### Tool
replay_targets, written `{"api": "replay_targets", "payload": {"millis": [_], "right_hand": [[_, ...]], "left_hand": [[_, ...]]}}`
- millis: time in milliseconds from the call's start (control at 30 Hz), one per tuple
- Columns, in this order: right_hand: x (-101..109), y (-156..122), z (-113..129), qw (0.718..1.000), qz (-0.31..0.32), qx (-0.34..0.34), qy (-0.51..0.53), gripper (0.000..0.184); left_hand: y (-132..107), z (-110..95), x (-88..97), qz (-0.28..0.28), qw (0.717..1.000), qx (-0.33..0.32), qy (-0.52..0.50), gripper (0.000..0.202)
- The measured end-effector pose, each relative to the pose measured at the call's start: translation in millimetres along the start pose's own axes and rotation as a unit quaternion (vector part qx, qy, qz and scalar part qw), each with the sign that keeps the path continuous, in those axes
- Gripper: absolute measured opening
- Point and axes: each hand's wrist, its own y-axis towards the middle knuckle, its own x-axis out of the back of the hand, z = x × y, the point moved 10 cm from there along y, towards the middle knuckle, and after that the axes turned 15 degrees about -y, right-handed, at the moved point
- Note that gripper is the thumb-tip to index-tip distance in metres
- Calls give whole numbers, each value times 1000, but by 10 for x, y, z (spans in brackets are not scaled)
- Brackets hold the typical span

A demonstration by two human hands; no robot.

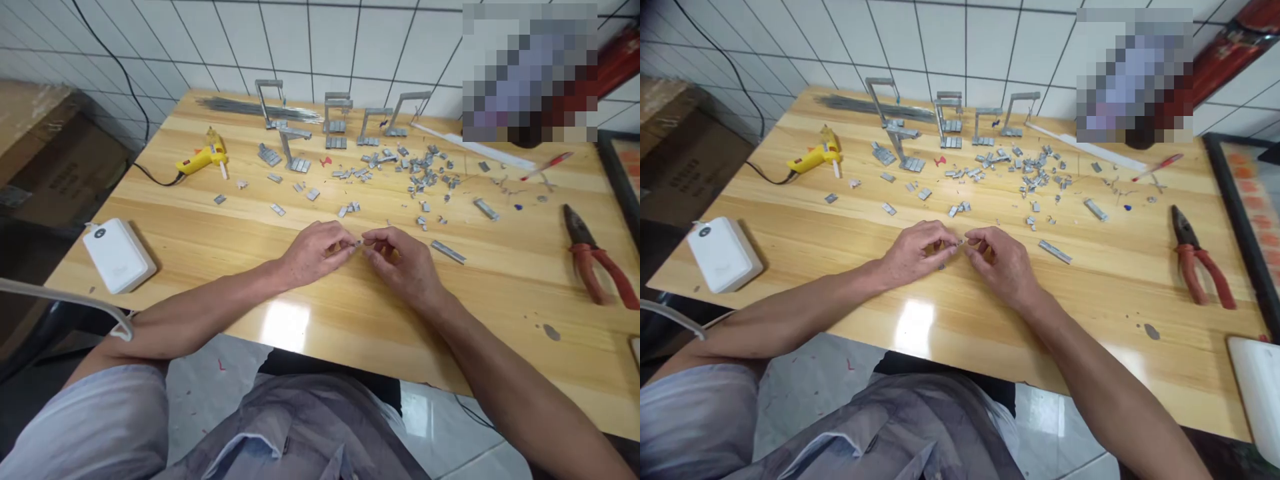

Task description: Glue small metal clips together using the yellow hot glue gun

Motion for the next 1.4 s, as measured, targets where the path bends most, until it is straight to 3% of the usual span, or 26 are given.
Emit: {"api": "replay_targets", "payload": {"millis": [167, 367, 733, 900, 1033, 1400], "right_hand": [[-191, -74, -130, 989, 47, -68, 120, 14], [-275, -93, -128, 963, 57, -97, 244, 20], [-300, -110, -90, 950, 80, -122, 275, 31], [-222, -78, -120, 946, 73, -136, 286, 34], [-238, -82, -154, 941, 81, -141, 295, 38], [-263, -81, -107, 937, 87, -119, 318, 31]], "left_hand": [[-23, -69, -42, 11, 999, -31, 0, 4], [-32, -56, -91, 47, 998, -8, 35, 9], [-46, -139, -89, 41, 994, -31, 100, 18], [-1, -126, -46, 53, 998, 11, 15, 16], [22, -169, -50, 65, 997, 0, -36, 13], [16, -230, 55, -5, 999, -36, 16, 2]]}}
